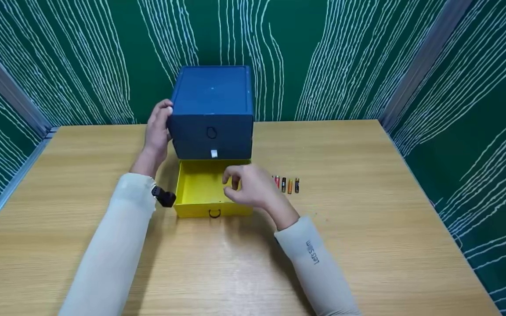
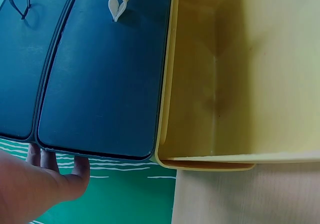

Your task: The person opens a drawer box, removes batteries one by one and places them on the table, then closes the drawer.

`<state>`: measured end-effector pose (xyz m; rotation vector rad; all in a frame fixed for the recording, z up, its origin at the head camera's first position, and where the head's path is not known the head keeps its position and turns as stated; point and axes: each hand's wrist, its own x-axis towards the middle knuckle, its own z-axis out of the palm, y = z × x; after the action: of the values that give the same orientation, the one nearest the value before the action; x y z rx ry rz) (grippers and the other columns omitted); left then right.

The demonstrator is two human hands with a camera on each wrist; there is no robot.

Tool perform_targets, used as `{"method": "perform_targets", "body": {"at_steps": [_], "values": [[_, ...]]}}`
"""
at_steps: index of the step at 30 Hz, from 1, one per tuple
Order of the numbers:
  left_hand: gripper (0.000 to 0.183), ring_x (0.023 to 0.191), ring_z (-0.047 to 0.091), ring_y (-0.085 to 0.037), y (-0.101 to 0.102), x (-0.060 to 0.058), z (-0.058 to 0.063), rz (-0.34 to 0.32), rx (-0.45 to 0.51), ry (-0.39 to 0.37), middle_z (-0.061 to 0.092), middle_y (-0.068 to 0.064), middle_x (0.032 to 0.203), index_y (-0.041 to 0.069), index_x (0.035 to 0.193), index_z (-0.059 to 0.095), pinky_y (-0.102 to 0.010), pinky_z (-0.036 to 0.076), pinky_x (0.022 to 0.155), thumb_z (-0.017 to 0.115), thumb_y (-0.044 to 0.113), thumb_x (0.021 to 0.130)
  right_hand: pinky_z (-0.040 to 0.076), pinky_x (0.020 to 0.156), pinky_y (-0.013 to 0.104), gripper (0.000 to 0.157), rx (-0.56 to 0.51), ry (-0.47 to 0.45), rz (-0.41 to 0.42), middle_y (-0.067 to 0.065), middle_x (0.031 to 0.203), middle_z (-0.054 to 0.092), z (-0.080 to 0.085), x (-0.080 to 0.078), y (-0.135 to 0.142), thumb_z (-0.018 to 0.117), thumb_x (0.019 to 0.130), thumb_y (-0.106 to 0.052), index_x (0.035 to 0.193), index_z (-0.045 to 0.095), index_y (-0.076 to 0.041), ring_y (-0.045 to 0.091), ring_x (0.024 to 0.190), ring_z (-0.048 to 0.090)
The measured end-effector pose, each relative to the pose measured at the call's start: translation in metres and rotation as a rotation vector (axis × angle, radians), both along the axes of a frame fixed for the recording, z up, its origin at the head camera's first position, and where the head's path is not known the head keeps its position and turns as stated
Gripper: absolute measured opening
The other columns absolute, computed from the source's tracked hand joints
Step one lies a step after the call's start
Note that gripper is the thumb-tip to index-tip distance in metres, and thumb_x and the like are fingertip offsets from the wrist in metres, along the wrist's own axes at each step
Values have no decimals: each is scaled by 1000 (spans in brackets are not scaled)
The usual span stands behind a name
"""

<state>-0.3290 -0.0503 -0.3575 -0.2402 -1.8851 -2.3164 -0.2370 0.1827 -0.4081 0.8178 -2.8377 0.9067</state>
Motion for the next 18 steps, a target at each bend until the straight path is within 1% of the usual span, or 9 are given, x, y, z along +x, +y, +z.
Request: {"method": "perform_targets", "body": {"at_steps": [5,7,10,13,15,18], "values": [[21,108,38,-14,0,1,0,3,-10,-14,45,1,112,14,108,49,-32,30,95,41,23,91,42,51,23,6,13,4,31,-14,66,54,-4,3,-4,59,77,-26,81,61,-29,7,55,48],[21,108,38,-14,0,1,-1,6,-19,-13,45,1,112,14,108,49,-32,30,95,41,23,91,42,50,22,5,25,20,44,-15,66,54,-6,5,-7,59,76,-26,80,63,-27,5,55,47],[21,107,39,-14,1,0,-1,16,-26,8,46,1,111,12,107,50,-29,30,95,41,22,91,39,48,21,7,53,62,72,-17,65,54,-8,8,-12,58,76,-27,80,64,-25,3,50,46],[20,105,40,-14,1,0,-1,26,-22,24,46,0,109,10,106,50,-27,31,93,41,20,90,37,45,20,7,81,101,100,-18,62,53,-9,12,-17,58,75,-28,78,65,-27,0,48,44],[20,105,40,-14,1,0,0,29,-21,25,47,0,109,10,106,51,-27,31,92,42,20,90,37,44,19,7,99,105,112,-19,61,53,-9,16,-20,58,75,-29,76,64,-28,-1,48,44],[21,107,39,-14,0,0,0,25,-27,5,46,1,111,12,106,50,-30,30,94,42,22,90,38,44,18,6,113,81,124,-19,60,54,-8,21,-25,58,75,-30,75,64,-30,-3,50,46]]}}
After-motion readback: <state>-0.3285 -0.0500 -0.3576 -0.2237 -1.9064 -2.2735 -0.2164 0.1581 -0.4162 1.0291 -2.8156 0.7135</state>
